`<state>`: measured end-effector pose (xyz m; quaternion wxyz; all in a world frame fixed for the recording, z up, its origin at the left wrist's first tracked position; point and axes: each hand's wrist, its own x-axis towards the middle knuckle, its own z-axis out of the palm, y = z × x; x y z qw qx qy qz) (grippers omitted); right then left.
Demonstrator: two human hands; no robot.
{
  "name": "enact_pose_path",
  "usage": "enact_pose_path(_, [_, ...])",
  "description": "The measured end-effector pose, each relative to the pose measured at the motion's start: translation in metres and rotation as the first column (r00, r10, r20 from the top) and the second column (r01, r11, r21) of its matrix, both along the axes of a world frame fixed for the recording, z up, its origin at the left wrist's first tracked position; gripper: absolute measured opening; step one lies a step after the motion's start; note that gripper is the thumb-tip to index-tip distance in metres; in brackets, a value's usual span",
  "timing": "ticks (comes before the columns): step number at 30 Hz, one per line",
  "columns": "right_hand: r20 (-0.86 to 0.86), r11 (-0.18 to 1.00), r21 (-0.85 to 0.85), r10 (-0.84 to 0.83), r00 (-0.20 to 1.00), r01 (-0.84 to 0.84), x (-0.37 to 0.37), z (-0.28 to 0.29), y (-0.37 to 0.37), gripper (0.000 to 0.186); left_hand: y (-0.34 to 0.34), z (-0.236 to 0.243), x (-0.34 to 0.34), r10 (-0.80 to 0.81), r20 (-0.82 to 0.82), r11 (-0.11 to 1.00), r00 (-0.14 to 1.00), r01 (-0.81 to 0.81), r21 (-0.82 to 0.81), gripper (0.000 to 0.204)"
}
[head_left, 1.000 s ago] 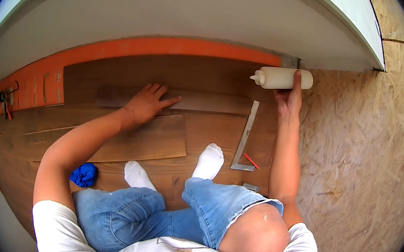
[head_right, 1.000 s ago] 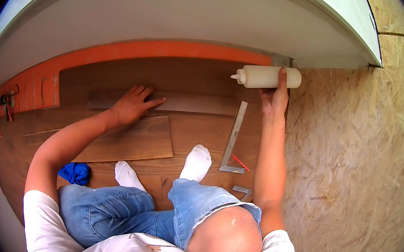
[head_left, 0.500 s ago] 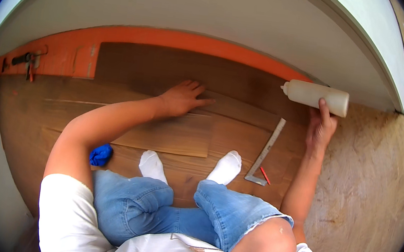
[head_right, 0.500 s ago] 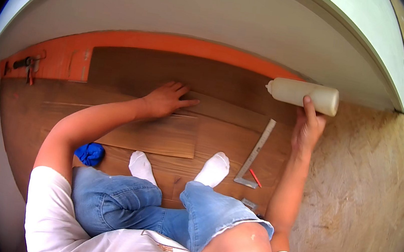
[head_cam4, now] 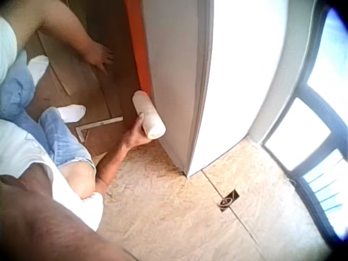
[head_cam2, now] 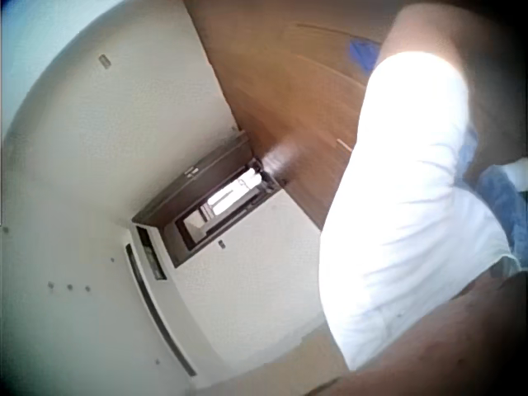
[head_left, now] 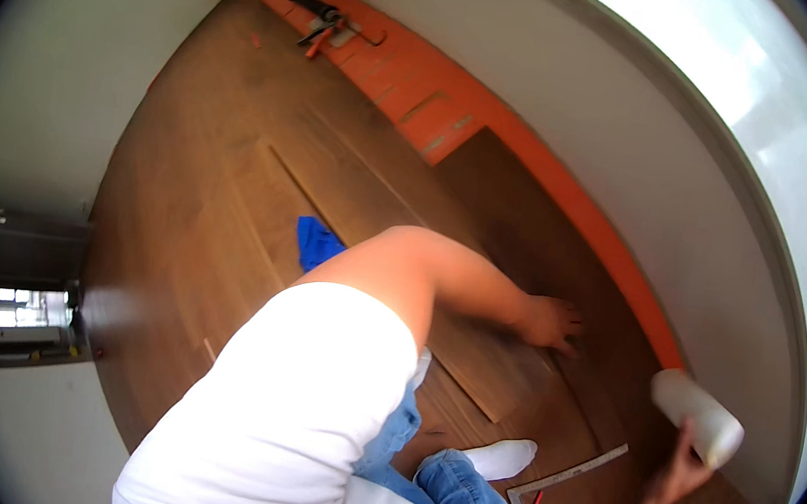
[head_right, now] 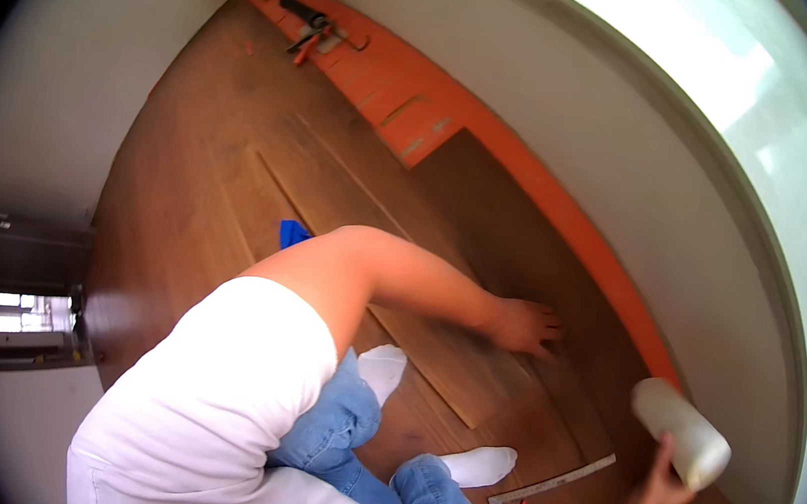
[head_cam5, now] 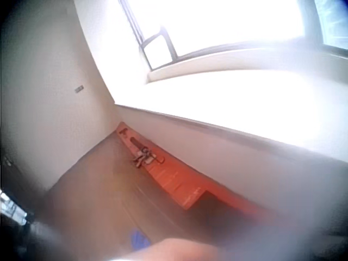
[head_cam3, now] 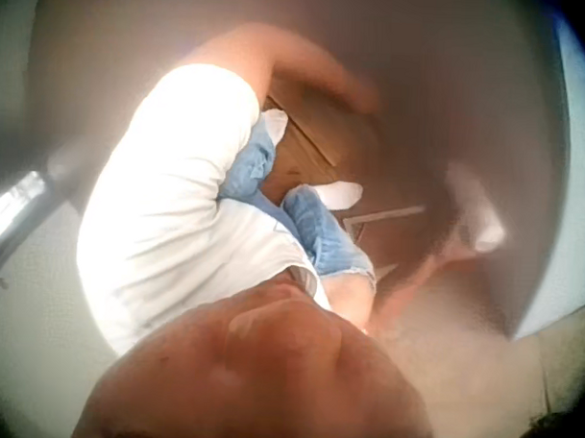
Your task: The person cuts a wooden plank using a table saw, carries it to another room, applies adhesive to the wall base, and positions the plank on the floor.
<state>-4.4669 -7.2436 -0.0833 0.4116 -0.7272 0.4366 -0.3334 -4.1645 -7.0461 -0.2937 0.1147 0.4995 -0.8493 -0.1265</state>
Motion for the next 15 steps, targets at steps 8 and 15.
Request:
enact_pose_path(8, [-0.154, 0.998, 0.013, 0.068, 0.986, -0.066, 0.045, -0.014, 0.036, 0.054, 0.008, -0.014, 0.0, -0.021, 0.154, 0.994, 0.988, 0.004, 0.109, 0.052])
enact_pose_path(15, [-0.266, 0.989, 0.067, 0.143, 0.953, -0.129, 0.034, -0.022, 0.015, 0.062, 0.007, -0.021, -0.001, -0.02, 0.107, 0.999, 0.994, 0.023, -0.026, 0.051])
